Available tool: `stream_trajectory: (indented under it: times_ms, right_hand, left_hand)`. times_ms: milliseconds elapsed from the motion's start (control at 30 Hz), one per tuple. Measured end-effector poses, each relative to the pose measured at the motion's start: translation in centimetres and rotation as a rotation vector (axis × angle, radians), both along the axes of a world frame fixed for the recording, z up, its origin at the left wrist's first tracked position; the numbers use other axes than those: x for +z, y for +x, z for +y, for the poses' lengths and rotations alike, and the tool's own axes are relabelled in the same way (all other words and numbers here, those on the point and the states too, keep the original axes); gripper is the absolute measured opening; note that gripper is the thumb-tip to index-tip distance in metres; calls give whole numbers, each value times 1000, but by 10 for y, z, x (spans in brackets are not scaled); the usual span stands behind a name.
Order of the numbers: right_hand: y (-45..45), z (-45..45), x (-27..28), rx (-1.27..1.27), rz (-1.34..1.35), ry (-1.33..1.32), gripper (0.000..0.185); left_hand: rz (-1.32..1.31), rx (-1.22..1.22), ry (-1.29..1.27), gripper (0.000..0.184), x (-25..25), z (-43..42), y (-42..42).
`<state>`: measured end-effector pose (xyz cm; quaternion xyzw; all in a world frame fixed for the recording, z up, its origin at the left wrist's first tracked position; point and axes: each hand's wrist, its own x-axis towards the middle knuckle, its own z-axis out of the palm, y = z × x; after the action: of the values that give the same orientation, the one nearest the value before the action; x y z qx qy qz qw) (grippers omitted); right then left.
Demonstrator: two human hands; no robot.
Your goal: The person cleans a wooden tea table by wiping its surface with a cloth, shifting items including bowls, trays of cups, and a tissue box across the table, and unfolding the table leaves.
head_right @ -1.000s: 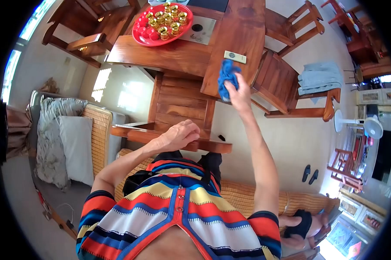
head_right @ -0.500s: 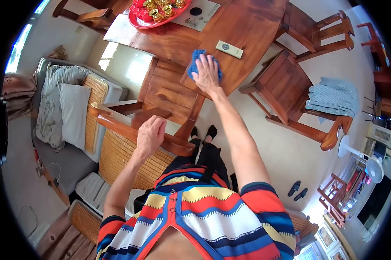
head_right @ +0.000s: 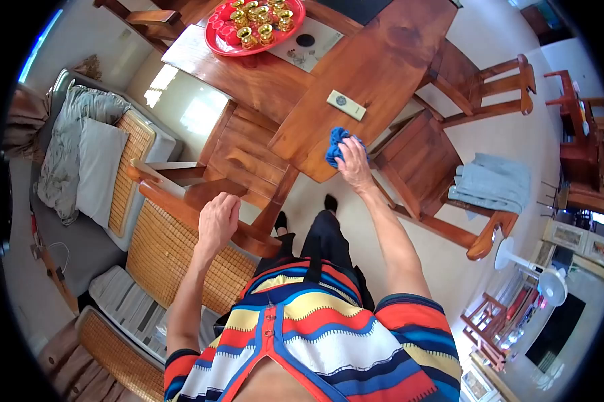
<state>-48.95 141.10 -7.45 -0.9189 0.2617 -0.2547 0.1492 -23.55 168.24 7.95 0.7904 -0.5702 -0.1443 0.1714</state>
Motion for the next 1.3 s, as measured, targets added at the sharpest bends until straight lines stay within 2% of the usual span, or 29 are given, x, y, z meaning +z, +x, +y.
stream_trajectory:
  times_ms: [67, 167, 233, 300, 333, 367, 433, 500, 567, 633, 667, 733, 800, 833, 867, 900, 933, 967, 1033, 1100, 1167, 1200, 1233, 1267, 1300]
  right_hand:
    - [-12, -19, 4, -6, 33, 2, 48]
    - [-33, -58, 6, 40, 87, -10, 48]
    - [-45, -90, 7, 101, 119, 19, 49]
    - [-52, -115, 8, 248, 93, 39, 49]
    - [-59, -125, 11, 258, 139, 35, 49]
    - [-65, -136, 14, 261, 141, 43, 49]
    - [-70, -164, 18, 284, 166, 78, 48]
    - [-74, -194, 13, 285, 160, 71, 47]
    - [-70, -222, 14, 251, 148, 43, 45]
    - [-59, -256, 8, 200, 133, -32, 43]
    - [-46, -273, 2, 137, 79, -58, 43]
    - [-19, -299, -14, 80, 27, -82, 44]
    - [23, -295, -24, -299, 13, -121, 46]
    - [44, -283, -25, -293, -14, -263, 45]
    - [62, -264, 4, -114, 9, -147, 41]
    - [76, -247, 11, 38, -64, -146, 40]
    - [81, -230, 12, 152, 111, 25, 49]
    - [79, -219, -6, 270, 33, -95, 53]
    - [68, -220, 6, 364, 43, 13, 58]
    - [54, -247, 14, 374, 145, -36, 61]
    - [43, -281, -10, 219, 102, -119, 61]
    - [39, -295, -20, 89, 83, -152, 61]
    - [41, -301, -20, -43, 65, -184, 60]
    - [46, -302, -23, -46, 61, -183, 60]
    - [55, -298, -22, -177, 125, -187, 60]
  left_hand:
    - [-18, 31, 58, 9, 1, 0, -2]
    - [-5, 62, 210, 22, 1, -2, -5]
    - [-1, 155, 271, 23, 3, -8, -11]
    - [27, 280, 275, 24, -2, -18, -13]
    - [59, 382, 284, 25, -3, -22, -23]
    - [62, 384, 292, 25, -5, -30, -34]
    - [230, 479, 192, 26, -3, -59, -55]
    - [256, 407, 128, 27, -2, -98, -80]
    - [396, 357, 151, 28, -6, -134, -100]
    - [420, 304, 225, 29, -14, -163, -117]
    - [345, 263, 94, 30, -26, -173, -127]
    - [361, 207, 89, 33, -36, -194, -135]
    - [359, 187, 99, 35, -48, -214, -140]
    - [302, 171, 60, 36, -53, -225, -140]
    - [242, 151, 19, 37, -57, -237, -137]
    - [236, 144, 15, 37, -60, -253, -132]
    - [134, 131, 50, 44, -64, -268, -129]
    - [32, 116, 79, 52, -67, -277, -126]
    - [-78, 89, 15, 57, -87, -295, -118]
    - [-191, 87, -34, 62, -105, -305, -113]
    - [-198, -11, 45, 68, -118, -308, -109]
    - [-270, -29, -3, 57, -125, -307, -109]
    - [-278, -28, -3, 57, -122, -307, -106]
    - [-294, -60, 62, 53, -120, -307, -106]
    - [-308, -91, 126, 49, -119, -308, -105]
